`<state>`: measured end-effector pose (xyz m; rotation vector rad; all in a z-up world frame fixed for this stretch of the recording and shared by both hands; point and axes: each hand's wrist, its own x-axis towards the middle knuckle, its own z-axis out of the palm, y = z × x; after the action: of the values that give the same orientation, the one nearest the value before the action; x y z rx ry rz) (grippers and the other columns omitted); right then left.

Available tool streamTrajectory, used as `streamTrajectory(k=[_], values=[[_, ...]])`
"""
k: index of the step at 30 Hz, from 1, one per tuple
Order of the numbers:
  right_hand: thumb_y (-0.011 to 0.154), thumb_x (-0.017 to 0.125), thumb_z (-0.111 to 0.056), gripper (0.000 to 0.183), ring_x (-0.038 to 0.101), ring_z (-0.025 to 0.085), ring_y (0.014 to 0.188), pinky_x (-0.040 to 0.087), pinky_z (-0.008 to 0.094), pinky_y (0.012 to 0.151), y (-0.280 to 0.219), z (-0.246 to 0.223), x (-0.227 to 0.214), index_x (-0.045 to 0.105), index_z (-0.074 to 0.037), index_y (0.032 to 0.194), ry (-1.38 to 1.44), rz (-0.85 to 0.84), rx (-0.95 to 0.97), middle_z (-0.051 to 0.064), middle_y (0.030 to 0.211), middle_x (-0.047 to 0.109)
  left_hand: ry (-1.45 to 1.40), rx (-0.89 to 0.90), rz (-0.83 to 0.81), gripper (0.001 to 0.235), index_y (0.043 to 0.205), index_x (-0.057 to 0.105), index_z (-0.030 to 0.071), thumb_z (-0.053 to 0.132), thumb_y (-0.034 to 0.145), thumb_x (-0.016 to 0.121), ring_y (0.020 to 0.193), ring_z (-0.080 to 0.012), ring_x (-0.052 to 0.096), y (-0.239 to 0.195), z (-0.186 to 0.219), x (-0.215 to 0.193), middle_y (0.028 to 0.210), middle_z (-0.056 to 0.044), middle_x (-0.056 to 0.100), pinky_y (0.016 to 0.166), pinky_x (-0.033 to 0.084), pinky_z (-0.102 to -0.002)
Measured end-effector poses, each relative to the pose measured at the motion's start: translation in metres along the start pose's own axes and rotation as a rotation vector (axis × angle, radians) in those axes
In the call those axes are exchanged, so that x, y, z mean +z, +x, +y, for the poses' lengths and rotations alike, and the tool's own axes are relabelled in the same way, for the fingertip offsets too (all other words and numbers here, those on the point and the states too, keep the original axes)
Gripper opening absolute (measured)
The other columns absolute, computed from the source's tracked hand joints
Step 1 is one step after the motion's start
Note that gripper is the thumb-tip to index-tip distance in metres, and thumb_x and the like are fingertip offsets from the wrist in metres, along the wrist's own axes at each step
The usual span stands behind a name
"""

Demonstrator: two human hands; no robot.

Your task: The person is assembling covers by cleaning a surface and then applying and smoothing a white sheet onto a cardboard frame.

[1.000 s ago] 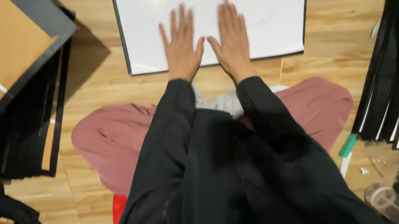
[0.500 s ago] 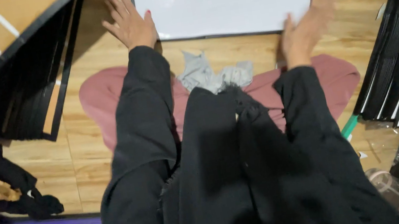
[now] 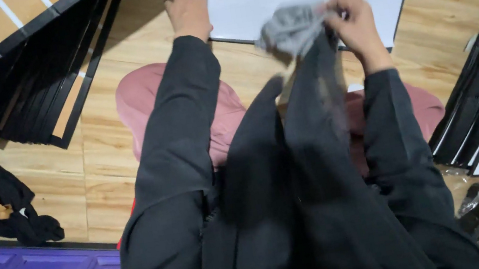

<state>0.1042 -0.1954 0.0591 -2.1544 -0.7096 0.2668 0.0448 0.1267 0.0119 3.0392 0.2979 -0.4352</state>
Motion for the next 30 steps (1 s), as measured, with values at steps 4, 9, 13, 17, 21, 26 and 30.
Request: streamTrajectory(k=[4,9,13,17,21,26,30], values=[[0.086,0.060,-0.014,0.023,0.048,0.033,0.101,0.033,0.042,0.091,0.031,0.050,0.091,0.061,-0.001,0.104,-0.073,0.194,-0.120,0.017,0.099,0.058,0.025,-0.068,-0.055,0.084,0.131,0.027,0.023,0.002,0.063,0.071,0.112,-0.0373,0.036,0.002,0.007,0.002,0.135,-0.010,0.022,0.075,0.046,-0.042],[0.091,0.041,0.002,0.029,0.039,0.043,0.110,0.032,0.051,0.096,-0.020,-0.034,0.127,0.048,0.000,0.119,-0.327,0.165,-0.133,0.022,0.121,0.048,0.025,-0.044,0.042,0.081,0.132,0.028,0.023,0.006,0.066,0.071,0.112,-0.0372,0.034,0.004,0.004,0.017,0.135,-0.008,0.022,0.073,0.047,-0.043],[0.081,0.045,0.007,0.035,0.042,0.038,0.099,0.041,0.046,0.086,-0.064,-0.056,0.109,0.052,-0.001,0.114,-0.326,0.051,-0.160,0.020,0.112,0.050,0.067,-0.087,0.007,0.084,0.134,0.027,0.024,0.008,0.064,0.071,0.114,-0.0369,0.036,0.008,0.013,0.009,0.137,-0.008,0.020,0.069,0.047,-0.039],[0.068,0.046,-0.001,0.017,0.052,0.031,0.073,0.041,0.041,0.062,-0.076,-0.062,0.072,0.056,-0.006,0.082,-0.198,-0.332,0.207,0.013,0.079,0.057,-0.028,-0.086,-0.136,0.085,0.140,0.019,0.021,0.004,0.071,0.068,0.124,-0.0408,0.025,0.003,0.012,-0.007,0.142,-0.012,0.012,0.088,0.039,-0.051],[0.073,0.037,-0.016,0.035,0.056,0.026,0.085,0.040,0.038,0.074,-0.024,-0.081,0.012,0.048,-0.024,0.104,-0.109,-0.085,0.601,0.007,0.091,0.060,-0.144,-0.065,-0.125,0.094,0.138,0.015,0.015,0.010,0.066,0.075,0.125,-0.0424,0.023,-0.011,0.012,-0.029,0.142,-0.012,0.015,0.093,0.034,-0.056],[0.069,0.048,-0.020,0.033,0.050,0.028,0.092,0.037,0.040,0.080,0.040,-0.044,0.088,0.060,-0.011,0.098,-0.113,0.238,0.067,0.011,0.098,0.055,-0.048,-0.120,-0.188,0.088,0.135,0.021,0.019,0.018,0.065,0.074,0.125,-0.0433,0.021,-0.011,0.025,-0.035,0.143,-0.013,0.011,0.095,0.030,-0.053],[0.087,0.050,-0.021,0.023,0.037,0.035,0.088,0.031,0.044,0.080,0.025,-0.064,0.110,0.048,-0.002,0.099,-0.442,0.171,-0.141,0.020,0.098,0.042,-0.037,-0.144,-0.235,0.099,0.139,0.019,0.019,0.030,0.062,0.080,0.126,-0.0454,0.017,-0.008,0.026,-0.038,0.144,-0.012,0.006,0.094,0.031,-0.057]])
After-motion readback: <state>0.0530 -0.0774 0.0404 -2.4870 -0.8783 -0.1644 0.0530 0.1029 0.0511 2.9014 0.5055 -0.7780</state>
